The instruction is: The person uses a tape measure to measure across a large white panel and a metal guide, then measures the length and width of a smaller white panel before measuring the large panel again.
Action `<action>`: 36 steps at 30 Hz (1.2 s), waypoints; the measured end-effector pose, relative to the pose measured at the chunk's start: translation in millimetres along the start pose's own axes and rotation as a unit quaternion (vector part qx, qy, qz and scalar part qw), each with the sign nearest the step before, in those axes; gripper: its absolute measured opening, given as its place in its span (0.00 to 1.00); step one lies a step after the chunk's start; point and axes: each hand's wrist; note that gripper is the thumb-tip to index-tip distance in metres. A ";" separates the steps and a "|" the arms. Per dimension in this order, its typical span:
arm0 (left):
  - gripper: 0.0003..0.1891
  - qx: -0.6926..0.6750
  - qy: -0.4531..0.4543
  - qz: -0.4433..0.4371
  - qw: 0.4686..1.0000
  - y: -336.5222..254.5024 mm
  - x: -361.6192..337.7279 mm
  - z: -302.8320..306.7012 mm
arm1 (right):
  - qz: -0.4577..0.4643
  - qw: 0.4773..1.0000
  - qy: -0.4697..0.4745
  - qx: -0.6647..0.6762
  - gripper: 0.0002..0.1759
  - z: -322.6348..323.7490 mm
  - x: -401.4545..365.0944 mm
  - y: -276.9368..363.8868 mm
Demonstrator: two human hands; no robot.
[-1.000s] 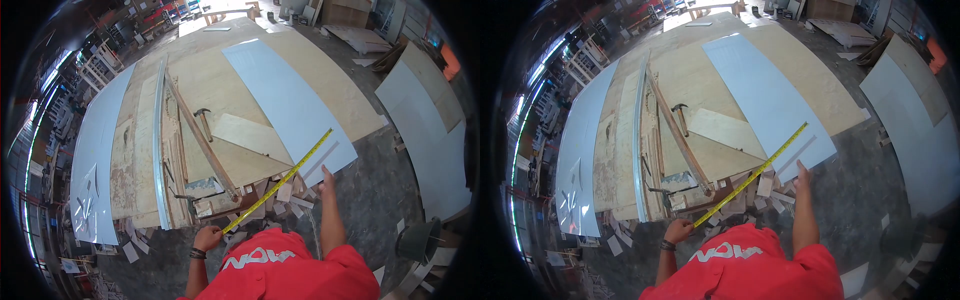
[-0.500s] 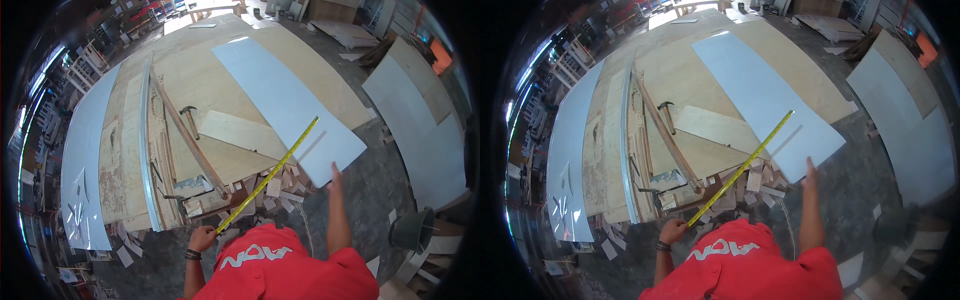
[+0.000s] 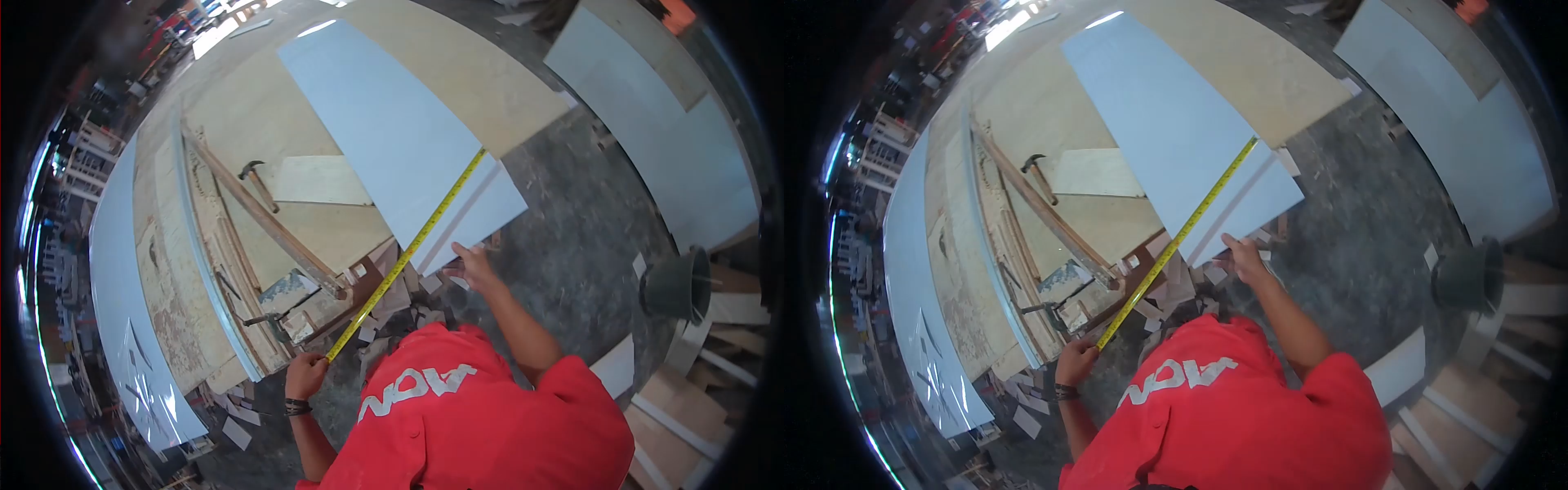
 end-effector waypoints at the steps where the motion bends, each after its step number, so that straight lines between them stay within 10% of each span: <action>1: 0.15 0.001 0.011 -0.005 1.000 2.5 -1.5 0.3 | 0.009 1.000 -0.001 0.001 0.18 2.0 3.3 -3.6; 36: 0.14 0.084 0.099 -0.138 0.982 -3.1 80.9 34.0 | 0.069 0.995 -0.065 -0.015 0.17 16.9 -20.3 -39.0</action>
Point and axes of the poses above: each hand's wrist, its own x-axis towards the middle knuckle, its own z-axis out of the back of the hand, y = z × x, and after that the axes turned 15 degrees about -z, right-handed
